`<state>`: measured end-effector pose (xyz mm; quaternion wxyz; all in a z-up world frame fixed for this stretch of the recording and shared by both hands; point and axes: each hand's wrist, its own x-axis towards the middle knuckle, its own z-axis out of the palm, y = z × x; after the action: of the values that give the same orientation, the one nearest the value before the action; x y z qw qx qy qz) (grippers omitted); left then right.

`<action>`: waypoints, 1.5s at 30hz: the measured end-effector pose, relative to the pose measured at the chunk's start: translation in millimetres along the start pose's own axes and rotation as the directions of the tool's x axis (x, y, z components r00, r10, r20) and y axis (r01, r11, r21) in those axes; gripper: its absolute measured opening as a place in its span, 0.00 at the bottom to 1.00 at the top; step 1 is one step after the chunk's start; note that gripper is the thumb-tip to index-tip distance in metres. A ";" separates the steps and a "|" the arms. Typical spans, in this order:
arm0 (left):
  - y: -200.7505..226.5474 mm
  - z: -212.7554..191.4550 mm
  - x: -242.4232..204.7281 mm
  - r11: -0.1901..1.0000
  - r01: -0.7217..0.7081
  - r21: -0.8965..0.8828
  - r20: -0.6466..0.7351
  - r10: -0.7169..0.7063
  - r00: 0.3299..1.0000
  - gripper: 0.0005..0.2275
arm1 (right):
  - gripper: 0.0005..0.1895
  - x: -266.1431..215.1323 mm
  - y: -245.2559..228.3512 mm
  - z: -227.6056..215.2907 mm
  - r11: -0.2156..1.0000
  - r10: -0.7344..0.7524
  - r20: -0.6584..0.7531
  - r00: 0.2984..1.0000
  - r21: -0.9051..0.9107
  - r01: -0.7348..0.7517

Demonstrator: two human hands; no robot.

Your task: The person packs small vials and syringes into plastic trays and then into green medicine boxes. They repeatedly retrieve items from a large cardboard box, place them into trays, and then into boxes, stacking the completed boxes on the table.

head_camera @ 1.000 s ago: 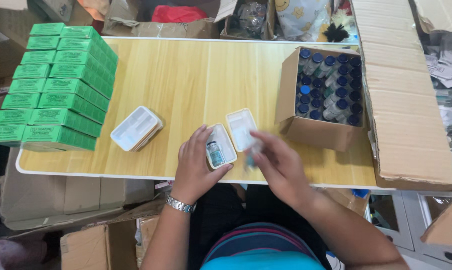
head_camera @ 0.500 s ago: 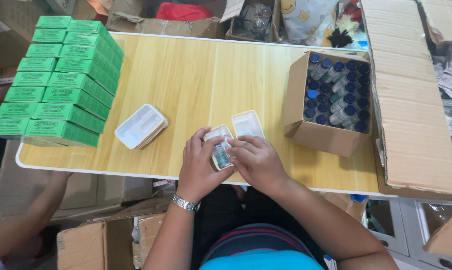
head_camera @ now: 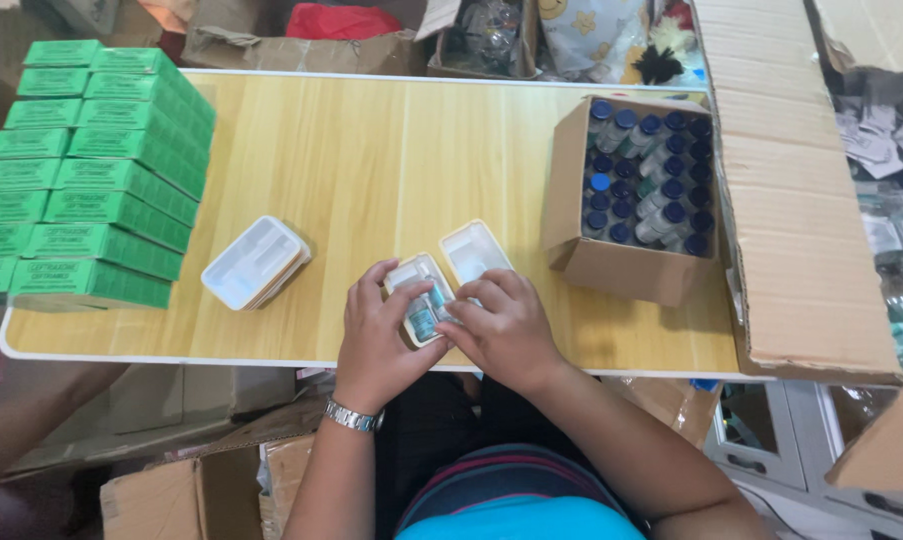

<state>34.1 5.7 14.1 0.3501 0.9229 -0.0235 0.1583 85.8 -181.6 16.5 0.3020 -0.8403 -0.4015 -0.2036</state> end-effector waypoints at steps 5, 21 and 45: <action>0.8 1.3 -1.3 0.999 -0.024 0.026 -0.005 0.024 1.000 0.25 | 0.10 -5.9 0.4 4.1 0.999 -0.011 0.010 1.000 -0.035 0.012; -36.7 -16.9 -42.5 0.987 -0.148 -0.067 -0.365 0.114 0.924 0.26 | 0.16 -17.9 -13.9 -31.3 0.987 -0.003 0.018 1.000 0.160 0.000; 49.4 17.1 -23.5 0.863 -0.481 -0.154 -0.135 0.464 0.876 0.08 | 0.24 -105.9 -10.4 -194.8 0.980 -0.196 -0.154 0.968 -0.065 0.188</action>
<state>8.8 -44.3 26.4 0.3847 0.8445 -0.2470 0.2791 -4.9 -365.6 101.3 0.2913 -0.7857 -0.4502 -0.3085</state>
